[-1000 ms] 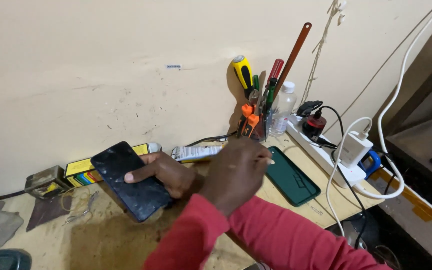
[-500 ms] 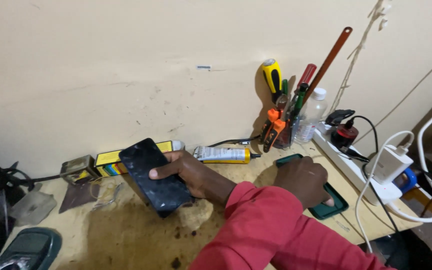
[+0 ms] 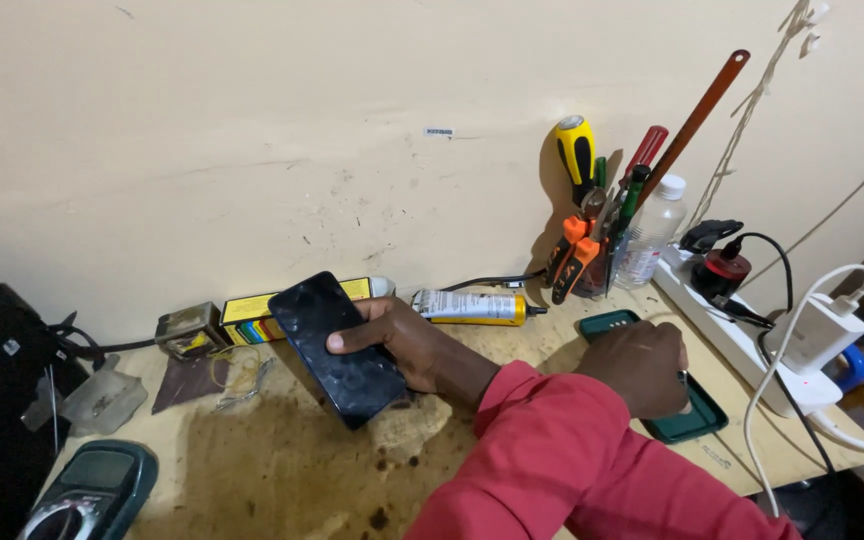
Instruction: Securing a smartphone screen with multiple rubber bands to allow adhesive to set after a repair.
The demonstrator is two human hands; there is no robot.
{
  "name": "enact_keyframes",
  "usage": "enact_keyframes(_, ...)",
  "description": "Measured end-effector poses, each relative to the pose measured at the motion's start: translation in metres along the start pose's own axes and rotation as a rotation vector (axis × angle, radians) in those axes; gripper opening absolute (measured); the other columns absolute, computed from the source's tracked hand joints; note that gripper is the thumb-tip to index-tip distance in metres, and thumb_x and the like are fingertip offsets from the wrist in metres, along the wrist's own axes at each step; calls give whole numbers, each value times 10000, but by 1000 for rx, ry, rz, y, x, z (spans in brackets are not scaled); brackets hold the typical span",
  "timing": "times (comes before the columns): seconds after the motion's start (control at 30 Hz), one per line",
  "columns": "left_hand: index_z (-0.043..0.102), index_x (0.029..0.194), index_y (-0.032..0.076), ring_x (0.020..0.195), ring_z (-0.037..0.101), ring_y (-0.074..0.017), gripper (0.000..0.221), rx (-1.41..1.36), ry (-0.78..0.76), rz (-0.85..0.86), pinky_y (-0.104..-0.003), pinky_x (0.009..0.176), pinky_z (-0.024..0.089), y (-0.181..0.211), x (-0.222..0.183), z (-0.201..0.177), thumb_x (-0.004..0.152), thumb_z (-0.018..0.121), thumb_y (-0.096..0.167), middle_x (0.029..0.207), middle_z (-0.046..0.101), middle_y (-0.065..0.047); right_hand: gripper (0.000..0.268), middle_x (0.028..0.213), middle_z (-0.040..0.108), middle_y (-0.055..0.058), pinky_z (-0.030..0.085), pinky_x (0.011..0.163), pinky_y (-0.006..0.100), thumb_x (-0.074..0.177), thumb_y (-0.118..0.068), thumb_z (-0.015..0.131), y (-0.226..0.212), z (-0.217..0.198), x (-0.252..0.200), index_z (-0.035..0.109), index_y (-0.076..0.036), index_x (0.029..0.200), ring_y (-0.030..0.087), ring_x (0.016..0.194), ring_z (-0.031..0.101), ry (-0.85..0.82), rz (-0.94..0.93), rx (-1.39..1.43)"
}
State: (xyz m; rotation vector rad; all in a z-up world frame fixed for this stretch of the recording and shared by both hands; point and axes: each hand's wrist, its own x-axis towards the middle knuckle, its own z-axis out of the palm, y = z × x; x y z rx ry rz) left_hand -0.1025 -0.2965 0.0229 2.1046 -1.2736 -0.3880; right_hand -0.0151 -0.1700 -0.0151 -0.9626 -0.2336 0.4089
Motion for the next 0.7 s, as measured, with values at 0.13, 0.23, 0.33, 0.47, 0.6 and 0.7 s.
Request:
enact_keyframes(0.13,665,1176,38,1184,730,-457,281,-105,-69,17,-579,958,597,7,-11,-4,948,520,115,1142,728,-230,335,892,787,245,708,704,453,805,-3,916,5,-8,4,809,55,1117,386,790,799,-39,-18,-21)
enact_keyframes(0.23,669,1177,100,1193,732,-442,277,-183,-92,16,-567,1003,586,12,-19,-11,939,526,90,1157,744,-210,305,856,782,240,702,664,441,780,35,898,2,-2,2,806,69,1069,376,745,801,-1,0,11)
enact_keyframes(0.33,709,1172,111,1196,734,-434,297,-232,-59,46,-553,1002,594,8,-16,-8,946,522,62,1140,742,-202,299,847,783,230,699,667,432,764,40,893,-3,5,-4,803,66,1049,360,742,802,28,1,-1)
enact_keyframes(0.47,760,1171,131,1077,745,-358,335,-255,56,56,-475,944,605,3,-24,-23,952,521,47,1086,647,-141,297,823,777,223,699,655,425,752,38,894,-7,14,-9,797,76,1030,350,725,801,37,-9,-10)
enact_keyframes(0.6,772,1207,73,987,714,-462,326,-387,452,329,-459,873,614,-11,-70,-63,970,574,-30,1012,624,-184,258,786,761,220,690,634,419,753,44,882,-8,20,-6,780,79,987,333,690,797,63,-9,-14)
enact_keyframes(0.7,800,1190,111,890,715,-272,275,-417,765,405,-323,762,617,-33,-116,-113,969,678,1,1013,667,-124,254,770,751,224,680,613,424,761,36,878,5,7,6,777,78,990,343,680,796,81,-26,-27)
